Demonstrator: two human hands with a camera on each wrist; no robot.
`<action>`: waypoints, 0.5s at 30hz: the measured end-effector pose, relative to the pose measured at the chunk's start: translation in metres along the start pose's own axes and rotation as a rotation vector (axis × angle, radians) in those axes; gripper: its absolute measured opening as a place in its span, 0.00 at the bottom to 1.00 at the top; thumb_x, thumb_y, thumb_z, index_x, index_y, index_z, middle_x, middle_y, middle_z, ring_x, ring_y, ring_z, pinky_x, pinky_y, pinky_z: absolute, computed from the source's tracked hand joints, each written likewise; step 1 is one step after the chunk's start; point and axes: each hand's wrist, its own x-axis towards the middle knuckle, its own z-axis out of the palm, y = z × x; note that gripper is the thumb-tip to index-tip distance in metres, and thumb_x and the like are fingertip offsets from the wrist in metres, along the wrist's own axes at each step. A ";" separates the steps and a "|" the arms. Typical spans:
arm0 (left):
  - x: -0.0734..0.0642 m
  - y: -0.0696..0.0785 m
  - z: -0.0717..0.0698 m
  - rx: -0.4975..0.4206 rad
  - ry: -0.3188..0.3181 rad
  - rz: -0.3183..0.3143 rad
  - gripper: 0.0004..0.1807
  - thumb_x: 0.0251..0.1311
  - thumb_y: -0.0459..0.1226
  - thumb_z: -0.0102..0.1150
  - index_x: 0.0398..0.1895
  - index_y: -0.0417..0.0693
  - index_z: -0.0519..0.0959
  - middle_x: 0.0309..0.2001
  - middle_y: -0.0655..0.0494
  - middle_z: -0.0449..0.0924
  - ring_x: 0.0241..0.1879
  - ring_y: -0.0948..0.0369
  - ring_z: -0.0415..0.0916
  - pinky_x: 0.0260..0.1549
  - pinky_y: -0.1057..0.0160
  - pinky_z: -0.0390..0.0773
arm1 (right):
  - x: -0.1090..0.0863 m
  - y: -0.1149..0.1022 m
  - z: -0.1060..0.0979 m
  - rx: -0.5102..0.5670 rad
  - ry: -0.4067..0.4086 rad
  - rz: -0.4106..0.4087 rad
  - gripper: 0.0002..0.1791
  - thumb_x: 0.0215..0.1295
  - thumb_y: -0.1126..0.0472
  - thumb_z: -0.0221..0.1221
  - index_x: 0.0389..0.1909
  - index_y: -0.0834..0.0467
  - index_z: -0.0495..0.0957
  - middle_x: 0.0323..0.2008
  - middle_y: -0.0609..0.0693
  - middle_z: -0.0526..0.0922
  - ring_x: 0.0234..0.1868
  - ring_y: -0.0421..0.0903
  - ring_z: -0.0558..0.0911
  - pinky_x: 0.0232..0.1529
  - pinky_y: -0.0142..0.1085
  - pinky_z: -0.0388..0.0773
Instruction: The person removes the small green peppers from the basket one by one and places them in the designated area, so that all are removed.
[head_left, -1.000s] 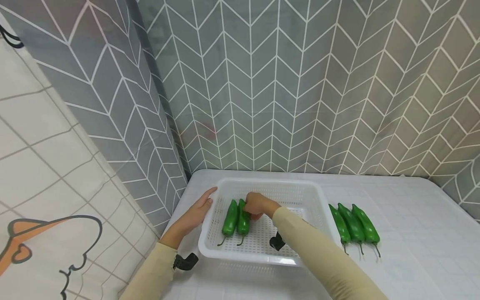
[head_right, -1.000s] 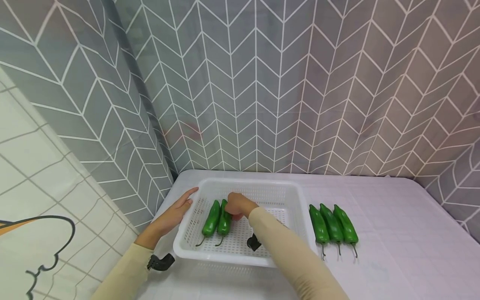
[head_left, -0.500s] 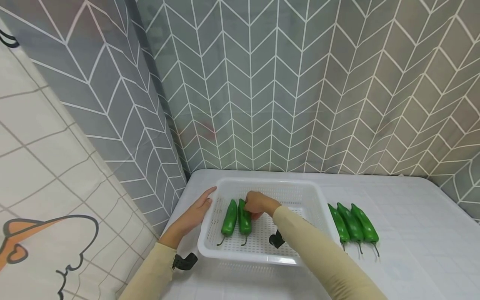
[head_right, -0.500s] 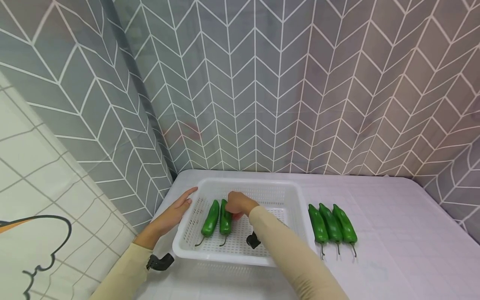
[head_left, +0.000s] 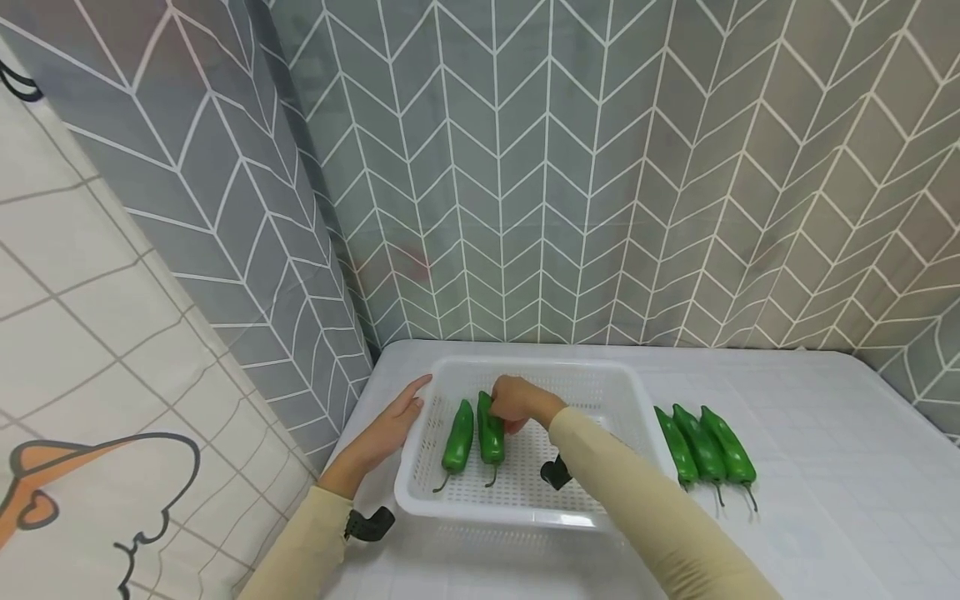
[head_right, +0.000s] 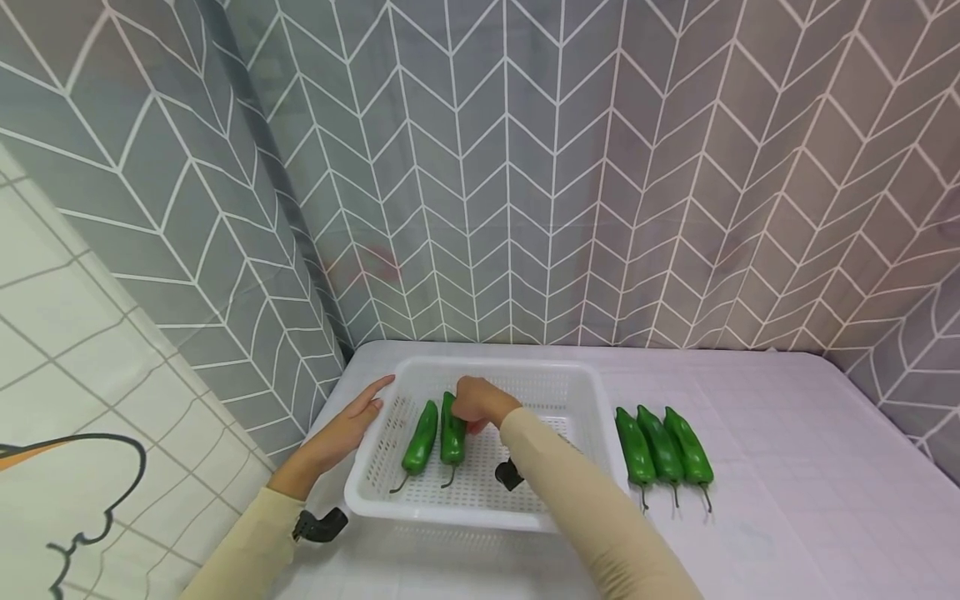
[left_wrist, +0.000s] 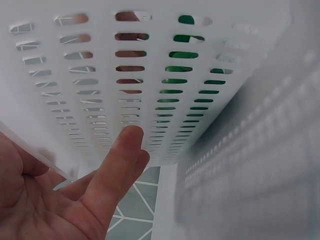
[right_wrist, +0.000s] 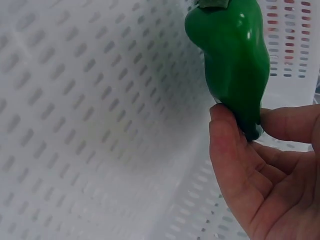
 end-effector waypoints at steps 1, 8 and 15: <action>0.000 0.000 0.000 -0.001 0.002 -0.003 0.28 0.84 0.40 0.29 0.82 0.49 0.45 0.75 0.38 0.59 0.73 0.44 0.60 0.69 0.42 0.58 | -0.001 0.000 -0.002 -0.004 -0.002 -0.001 0.07 0.70 0.70 0.56 0.40 0.70 0.81 0.25 0.55 0.82 0.27 0.49 0.86 0.28 0.37 0.85; 0.003 -0.002 0.000 0.003 0.020 -0.009 0.28 0.84 0.40 0.29 0.82 0.50 0.45 0.75 0.40 0.59 0.73 0.43 0.59 0.69 0.40 0.58 | -0.006 0.001 -0.014 0.012 -0.004 -0.009 0.08 0.70 0.69 0.56 0.41 0.70 0.82 0.26 0.55 0.83 0.27 0.48 0.86 0.30 0.37 0.85; 0.002 -0.002 0.002 -0.002 0.028 -0.023 0.28 0.84 0.40 0.29 0.82 0.50 0.45 0.76 0.39 0.58 0.73 0.42 0.58 0.69 0.40 0.59 | -0.016 0.002 -0.025 0.061 0.003 -0.046 0.09 0.69 0.70 0.55 0.41 0.70 0.82 0.26 0.55 0.83 0.29 0.49 0.86 0.32 0.40 0.85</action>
